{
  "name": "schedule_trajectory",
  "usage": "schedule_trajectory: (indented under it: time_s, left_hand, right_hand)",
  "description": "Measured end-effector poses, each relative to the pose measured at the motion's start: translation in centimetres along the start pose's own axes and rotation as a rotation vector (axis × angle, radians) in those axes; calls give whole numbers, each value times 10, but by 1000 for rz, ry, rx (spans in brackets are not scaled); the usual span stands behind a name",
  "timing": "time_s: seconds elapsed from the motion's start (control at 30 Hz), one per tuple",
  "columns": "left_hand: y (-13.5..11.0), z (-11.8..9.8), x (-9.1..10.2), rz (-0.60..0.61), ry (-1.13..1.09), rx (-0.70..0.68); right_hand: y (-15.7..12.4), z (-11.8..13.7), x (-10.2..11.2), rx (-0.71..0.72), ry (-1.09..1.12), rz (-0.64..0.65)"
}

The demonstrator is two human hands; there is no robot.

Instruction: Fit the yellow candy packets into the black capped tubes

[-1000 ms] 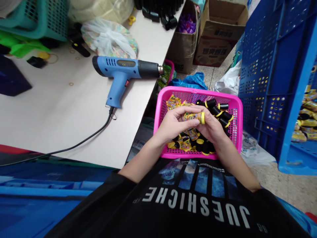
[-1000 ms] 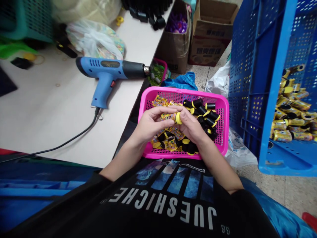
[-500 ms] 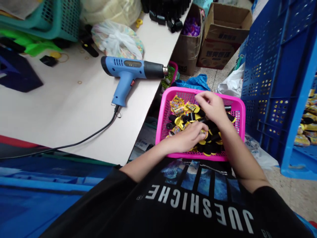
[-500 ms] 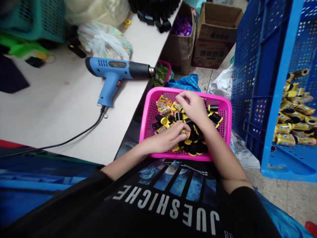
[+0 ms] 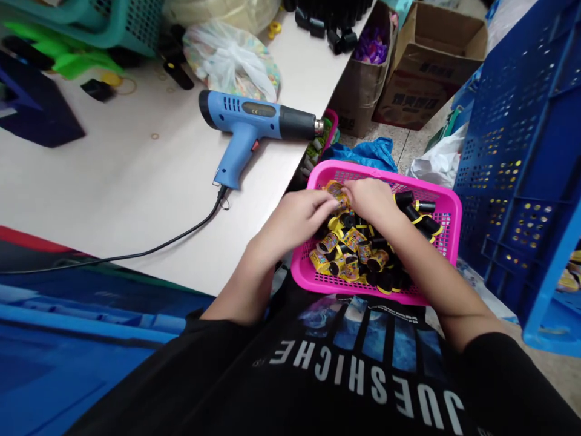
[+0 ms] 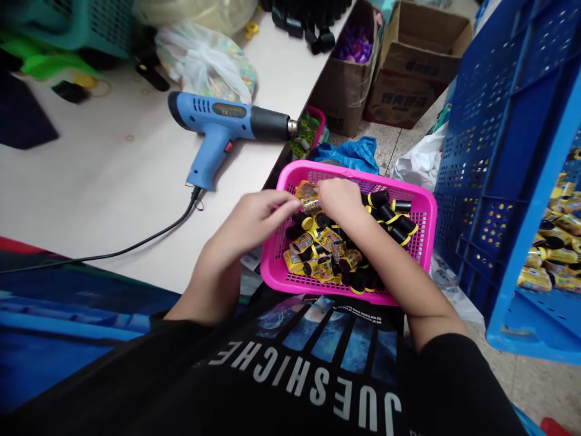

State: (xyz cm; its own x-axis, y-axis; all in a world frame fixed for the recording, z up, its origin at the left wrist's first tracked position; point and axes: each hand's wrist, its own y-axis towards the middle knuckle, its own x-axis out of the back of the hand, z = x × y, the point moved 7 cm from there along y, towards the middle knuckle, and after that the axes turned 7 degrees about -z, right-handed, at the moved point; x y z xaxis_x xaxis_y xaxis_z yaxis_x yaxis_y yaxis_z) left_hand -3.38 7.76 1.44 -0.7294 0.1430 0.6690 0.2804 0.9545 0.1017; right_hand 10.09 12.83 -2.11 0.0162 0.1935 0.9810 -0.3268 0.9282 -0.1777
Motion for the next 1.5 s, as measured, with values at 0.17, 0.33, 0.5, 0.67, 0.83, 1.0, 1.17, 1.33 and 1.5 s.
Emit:
schedule_trajectory:
  time_s: [0.17, 0.33, 0.5, 0.67, 0.83, 1.0, 1.17, 1.33, 1.5]
  left_hand:
    - [4, -1, 17, -349, -88, -61]
    - [15, -8, -10, -284, -485, 44]
    - [13, 1, -31, -234, -814, 336]
    - [11, -3, -45, -4, -908, 333]
    - [9, 3, -43, -68, -925, 374]
    - [10, 3, -45, -84, -1025, 414]
    - [8, 10, -44, -138, -925, 394]
    - [4, 12, -34, -265, -808, 347]
    - [1, 5, -30, -339, -785, 349]
  right_hand:
    - [-30, -14, 36, 50, -53, -71]
    - [-43, -19, 62, 245, 484, -210]
    - [-50, -30, 35, 51, 1242, -288]
    - [-69, -33, 10, -32, 1239, -335]
    - [-78, -68, 23, -29, 525, -443]
    - [-75, -84, -4, -54, -153, -219]
    - [-76, -91, -16, -158, -231, -214]
    - [-82, -102, -3, -153, 36, -337]
    - [-103, -102, 12, -211, 976, -494]
